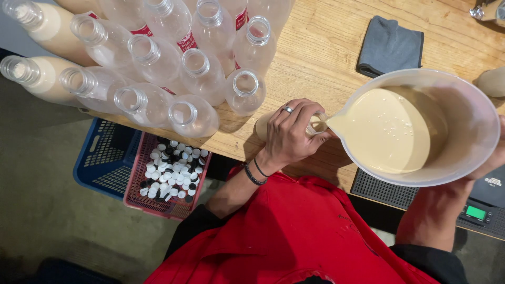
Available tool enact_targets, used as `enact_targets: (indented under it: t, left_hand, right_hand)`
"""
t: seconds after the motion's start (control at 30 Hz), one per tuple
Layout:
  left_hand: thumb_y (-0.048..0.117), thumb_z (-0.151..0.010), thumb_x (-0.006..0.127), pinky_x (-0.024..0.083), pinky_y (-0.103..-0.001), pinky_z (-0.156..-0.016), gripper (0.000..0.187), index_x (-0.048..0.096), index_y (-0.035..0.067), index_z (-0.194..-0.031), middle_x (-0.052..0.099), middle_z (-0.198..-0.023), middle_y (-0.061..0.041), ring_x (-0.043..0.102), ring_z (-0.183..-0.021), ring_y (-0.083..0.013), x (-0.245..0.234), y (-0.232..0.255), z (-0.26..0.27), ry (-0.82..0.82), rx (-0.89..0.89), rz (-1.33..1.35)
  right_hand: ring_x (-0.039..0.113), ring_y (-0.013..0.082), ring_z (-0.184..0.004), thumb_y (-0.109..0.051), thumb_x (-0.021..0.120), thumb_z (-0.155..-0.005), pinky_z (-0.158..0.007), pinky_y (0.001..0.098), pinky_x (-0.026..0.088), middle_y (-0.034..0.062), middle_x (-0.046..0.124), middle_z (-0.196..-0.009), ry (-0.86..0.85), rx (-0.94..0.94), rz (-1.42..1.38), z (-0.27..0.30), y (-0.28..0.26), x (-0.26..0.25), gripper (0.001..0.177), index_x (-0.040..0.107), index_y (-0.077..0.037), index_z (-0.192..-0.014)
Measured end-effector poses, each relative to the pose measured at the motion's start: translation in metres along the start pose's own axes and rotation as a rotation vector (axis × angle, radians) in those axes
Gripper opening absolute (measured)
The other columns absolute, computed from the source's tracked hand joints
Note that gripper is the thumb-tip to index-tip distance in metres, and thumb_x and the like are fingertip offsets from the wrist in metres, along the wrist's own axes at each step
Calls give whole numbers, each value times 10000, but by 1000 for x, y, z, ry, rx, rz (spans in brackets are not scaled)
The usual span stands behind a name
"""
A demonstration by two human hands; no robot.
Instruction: Filling plastic bottles with a beverage and mixing ingredients in a pitcher on a scale.
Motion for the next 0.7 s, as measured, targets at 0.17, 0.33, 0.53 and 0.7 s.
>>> enact_targets:
  t: [0.17,0.33,0.53,0.7]
  left_hand:
    - [584,-1012,487,540,-387,-772,535,629,69,-1032,712,-1011,-67,711,-940,-285,-19,10,-14,-134,-68,-24]
    - [562,-968,603,552,-359,-789,489,640,84,-1058,722,-1049,-42,719,-984,-245,-32,9,-10,-99,-104,-56]
    - [513,-955,649,562,-385,-855,473,606,64,-1099,700,-1065,-64,700,-994,-267,-44,5,-6,-64,-167,-41]
    - [519,-969,628,555,-388,-860,462,604,80,-1112,689,-1089,-44,692,-1012,-260,-43,0,1,-88,-216,-62]
  right_hand:
    - [487,187,-790,-301,584,-803,-897,341,457,-25,497,-745,-17,-4,-102,-6,68,-30,214,442,-184,-695]
    - [595,208,-821,-336,584,-798,-1008,366,513,-1,641,-755,-203,89,-259,6,97,2,214,610,-152,-691]
    - [675,368,-1231,-389,578,-842,-1239,501,472,178,747,-1226,-362,100,-406,3,124,17,504,760,-20,-1132]
    - [608,244,-879,-335,546,-806,-1005,410,502,3,616,-783,-237,36,-323,-8,130,9,201,579,-167,-701]
Point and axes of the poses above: each hand's wrist, its own z-axis away from the middle knuckle, its own x-axis out of the palm, y = z × x, the point moved 8 cm from there along -z, towards the middle knuckle
